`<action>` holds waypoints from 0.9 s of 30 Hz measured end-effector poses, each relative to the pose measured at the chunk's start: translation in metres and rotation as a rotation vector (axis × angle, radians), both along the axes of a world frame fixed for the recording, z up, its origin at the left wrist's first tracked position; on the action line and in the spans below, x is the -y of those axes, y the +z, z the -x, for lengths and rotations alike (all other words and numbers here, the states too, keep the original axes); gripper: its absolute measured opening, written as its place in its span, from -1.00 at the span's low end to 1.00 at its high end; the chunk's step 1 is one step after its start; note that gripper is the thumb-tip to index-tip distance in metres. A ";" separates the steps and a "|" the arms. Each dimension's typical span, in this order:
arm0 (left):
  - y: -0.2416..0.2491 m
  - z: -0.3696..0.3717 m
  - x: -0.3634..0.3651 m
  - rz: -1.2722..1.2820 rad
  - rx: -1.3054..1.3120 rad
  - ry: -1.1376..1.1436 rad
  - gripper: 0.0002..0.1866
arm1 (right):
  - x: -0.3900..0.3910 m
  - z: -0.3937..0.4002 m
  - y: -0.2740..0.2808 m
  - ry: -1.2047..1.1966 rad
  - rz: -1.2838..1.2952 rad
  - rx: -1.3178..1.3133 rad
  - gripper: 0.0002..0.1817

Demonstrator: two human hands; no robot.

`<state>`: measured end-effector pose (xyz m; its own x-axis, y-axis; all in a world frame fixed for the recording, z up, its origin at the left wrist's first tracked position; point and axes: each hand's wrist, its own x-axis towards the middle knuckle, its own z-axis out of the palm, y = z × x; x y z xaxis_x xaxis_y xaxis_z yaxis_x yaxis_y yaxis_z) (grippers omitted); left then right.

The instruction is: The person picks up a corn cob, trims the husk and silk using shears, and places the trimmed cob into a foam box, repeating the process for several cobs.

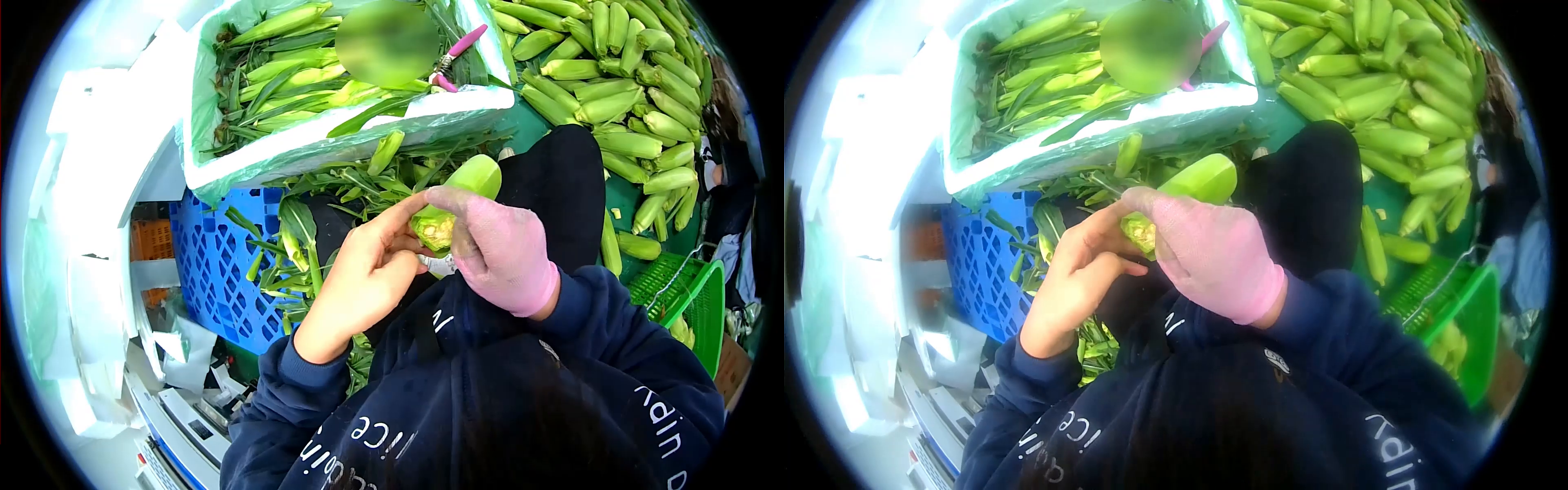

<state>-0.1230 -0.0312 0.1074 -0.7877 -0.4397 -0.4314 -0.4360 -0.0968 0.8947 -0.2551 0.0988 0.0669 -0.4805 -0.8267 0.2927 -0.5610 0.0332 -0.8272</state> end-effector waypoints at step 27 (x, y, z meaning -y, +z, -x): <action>-0.095 -0.001 -0.011 0.459 0.096 -0.233 -0.60 | -0.017 -0.011 -0.058 0.095 -0.187 -0.264 -0.70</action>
